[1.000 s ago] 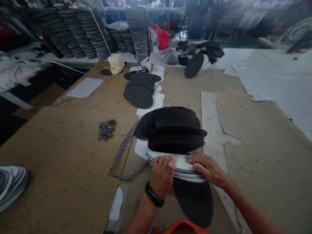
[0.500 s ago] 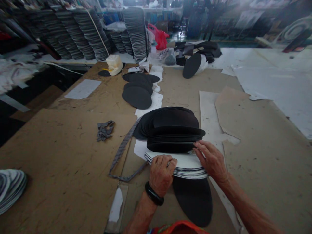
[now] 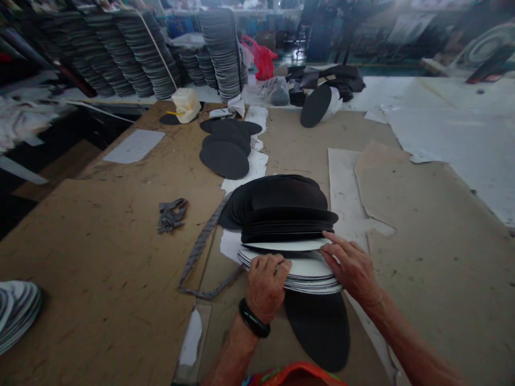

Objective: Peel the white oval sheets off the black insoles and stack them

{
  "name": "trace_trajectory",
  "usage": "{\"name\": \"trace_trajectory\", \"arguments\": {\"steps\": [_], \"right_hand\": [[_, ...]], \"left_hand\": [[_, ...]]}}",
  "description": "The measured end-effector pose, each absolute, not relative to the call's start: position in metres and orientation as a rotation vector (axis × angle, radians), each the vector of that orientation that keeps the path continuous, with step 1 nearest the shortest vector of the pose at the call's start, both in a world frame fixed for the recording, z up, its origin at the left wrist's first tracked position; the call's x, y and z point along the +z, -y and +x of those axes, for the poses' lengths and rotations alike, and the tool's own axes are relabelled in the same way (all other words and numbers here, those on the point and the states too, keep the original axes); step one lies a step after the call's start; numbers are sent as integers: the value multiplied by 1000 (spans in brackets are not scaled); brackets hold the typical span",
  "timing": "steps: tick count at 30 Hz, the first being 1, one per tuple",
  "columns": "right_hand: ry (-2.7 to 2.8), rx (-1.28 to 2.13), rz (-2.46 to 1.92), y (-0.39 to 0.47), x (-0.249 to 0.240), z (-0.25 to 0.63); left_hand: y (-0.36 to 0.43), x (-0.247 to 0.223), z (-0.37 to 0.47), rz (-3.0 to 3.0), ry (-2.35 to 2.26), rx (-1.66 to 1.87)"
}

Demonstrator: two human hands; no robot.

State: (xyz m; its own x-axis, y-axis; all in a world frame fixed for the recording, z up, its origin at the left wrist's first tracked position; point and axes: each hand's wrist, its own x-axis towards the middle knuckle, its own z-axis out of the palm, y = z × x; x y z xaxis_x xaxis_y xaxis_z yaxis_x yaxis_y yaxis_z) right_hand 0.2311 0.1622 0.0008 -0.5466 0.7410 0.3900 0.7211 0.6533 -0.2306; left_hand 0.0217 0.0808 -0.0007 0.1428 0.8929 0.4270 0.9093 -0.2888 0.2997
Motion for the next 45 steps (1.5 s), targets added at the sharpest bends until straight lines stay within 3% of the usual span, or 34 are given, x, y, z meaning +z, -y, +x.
{"name": "trace_trajectory", "arguments": {"steps": [6, 13, 19, 25, 45], "right_hand": [[2423, 107, -1156, -156, 4, 232], [2447, 534, -1062, -157, 13, 238], [2290, 155, -1245, -168, 2, 231], [2339, -13, -1199, -170, -3, 228], [2501, 241, -1065, -178, 5, 231]], "left_hand": [[-78, -2, 27, -2150, 1829, -983], [-82, -2, 24, -2306, 1775, -987], [-84, -4, 23, -2293, 1741, -1107], [-86, -1, 22, -2349, 1786, -973], [-85, -4, 21, -2360, 1811, -926]]}}
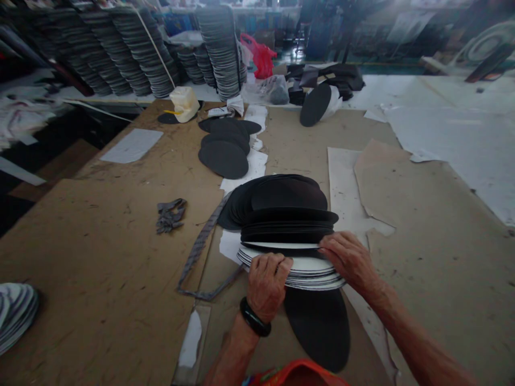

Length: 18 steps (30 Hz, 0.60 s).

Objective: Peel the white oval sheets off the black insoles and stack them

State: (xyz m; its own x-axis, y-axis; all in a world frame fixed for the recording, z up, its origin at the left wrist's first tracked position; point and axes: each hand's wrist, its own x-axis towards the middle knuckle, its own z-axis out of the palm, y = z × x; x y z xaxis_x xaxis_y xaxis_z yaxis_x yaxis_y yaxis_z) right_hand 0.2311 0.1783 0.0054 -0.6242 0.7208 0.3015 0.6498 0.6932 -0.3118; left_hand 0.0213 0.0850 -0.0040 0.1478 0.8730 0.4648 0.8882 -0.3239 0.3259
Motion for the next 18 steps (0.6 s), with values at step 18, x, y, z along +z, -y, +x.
{"name": "trace_trajectory", "arguments": {"steps": [18], "right_hand": [[2275, 477, -1110, -171, -2, 239]], "left_hand": [[-97, 1, 16, -2390, 1989, -836]]}}
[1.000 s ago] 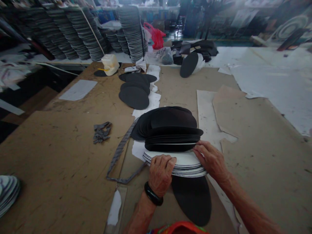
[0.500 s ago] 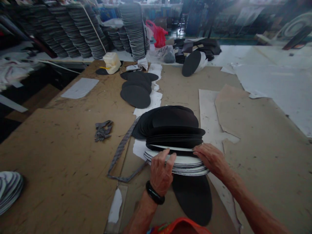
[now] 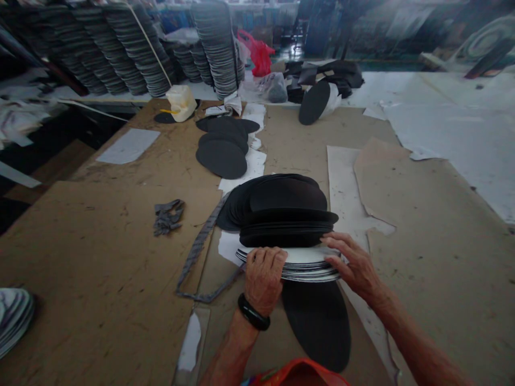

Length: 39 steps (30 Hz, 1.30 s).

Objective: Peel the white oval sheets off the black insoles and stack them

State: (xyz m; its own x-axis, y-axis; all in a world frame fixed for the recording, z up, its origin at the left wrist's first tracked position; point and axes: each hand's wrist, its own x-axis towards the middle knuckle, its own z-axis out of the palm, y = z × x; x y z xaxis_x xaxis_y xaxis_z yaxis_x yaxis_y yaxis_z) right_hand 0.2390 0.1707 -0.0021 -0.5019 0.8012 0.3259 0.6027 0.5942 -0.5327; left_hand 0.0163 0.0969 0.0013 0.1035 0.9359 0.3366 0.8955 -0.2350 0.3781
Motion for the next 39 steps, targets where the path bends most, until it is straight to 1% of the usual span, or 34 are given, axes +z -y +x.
{"name": "trace_trajectory", "arguments": {"steps": [5, 10, 15, 19, 23, 26, 30, 34, 39], "right_hand": [[2301, 294, -1185, -175, -1, 235], [2379, 162, -1171, -176, 3, 234], [2348, 108, -1133, -172, 4, 234], [2333, 189, -1143, -173, 4, 234], [2381, 445, -1163, -178, 6, 235], [2428, 560, -1156, -182, 9, 237], [2447, 617, -1145, -185, 11, 237], [2440, 609, -1177, -187, 7, 238], [2445, 660, -1212, -190, 7, 241]], "left_hand": [[-96, 2, 18, 2284, -1886, 799], [-97, 2, 18, 2311, -1881, 806], [-97, 1, 17, 2306, -1895, 821], [-96, 2, 17, 2289, -1890, 801], [-96, 1, 17, 2299, -1887, 796], [-95, -1, 18, 2323, -1908, 817], [-94, -4, 17, 2359, -1950, 926], [-93, -7, 18, 2383, -1953, 919], [-94, -8, 19, 2390, -2035, 1025]]}}
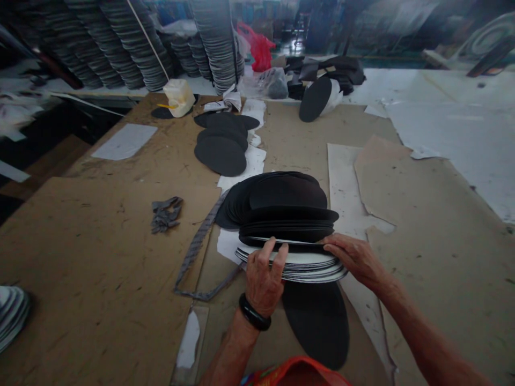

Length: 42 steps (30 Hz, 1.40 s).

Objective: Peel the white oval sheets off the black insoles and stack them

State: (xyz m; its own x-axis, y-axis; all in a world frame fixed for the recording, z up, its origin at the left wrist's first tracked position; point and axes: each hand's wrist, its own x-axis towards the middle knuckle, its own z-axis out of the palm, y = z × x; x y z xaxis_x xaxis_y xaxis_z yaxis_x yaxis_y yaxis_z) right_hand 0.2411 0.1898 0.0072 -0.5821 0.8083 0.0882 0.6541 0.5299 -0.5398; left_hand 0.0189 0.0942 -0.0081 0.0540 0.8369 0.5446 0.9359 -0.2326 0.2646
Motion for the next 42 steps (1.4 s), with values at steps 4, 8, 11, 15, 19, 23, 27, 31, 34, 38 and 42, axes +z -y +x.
{"name": "trace_trajectory", "arguments": {"steps": [4, 8, 11, 15, 19, 23, 27, 31, 34, 38, 42], "right_hand": [[2487, 758, -1194, -193, 16, 242], [2580, 749, -1075, -196, 23, 239], [2590, 784, -981, -196, 21, 234], [2550, 894, -986, -193, 13, 228], [2538, 977, -1039, -191, 10, 228], [2498, 993, -1080, -189, 9, 227], [2467, 1002, -1081, -187, 7, 226], [2482, 1022, -1082, -187, 8, 226], [2532, 1013, -992, -186, 11, 229], [2726, 769, -839, -175, 12, 236], [2697, 472, -736, -157, -6, 241]], "left_hand": [[-97, -8, 17, -2233, 1823, -911], [-98, -8, 16, -2251, 1843, -896], [-96, -8, 16, -2260, 1839, -878], [-95, -8, 16, -2268, 1803, -882], [-94, -10, 14, -2262, 1748, -928], [-94, -15, 13, -2268, 1709, -980], [-94, -15, 13, -2268, 1714, -1007], [-95, -15, 14, -2260, 1759, -1028], [-95, -15, 16, -2219, 1782, -1080], [-92, -9, 23, -2155, 1926, -938], [-85, 12, 26, -2137, 2027, -696]]}}
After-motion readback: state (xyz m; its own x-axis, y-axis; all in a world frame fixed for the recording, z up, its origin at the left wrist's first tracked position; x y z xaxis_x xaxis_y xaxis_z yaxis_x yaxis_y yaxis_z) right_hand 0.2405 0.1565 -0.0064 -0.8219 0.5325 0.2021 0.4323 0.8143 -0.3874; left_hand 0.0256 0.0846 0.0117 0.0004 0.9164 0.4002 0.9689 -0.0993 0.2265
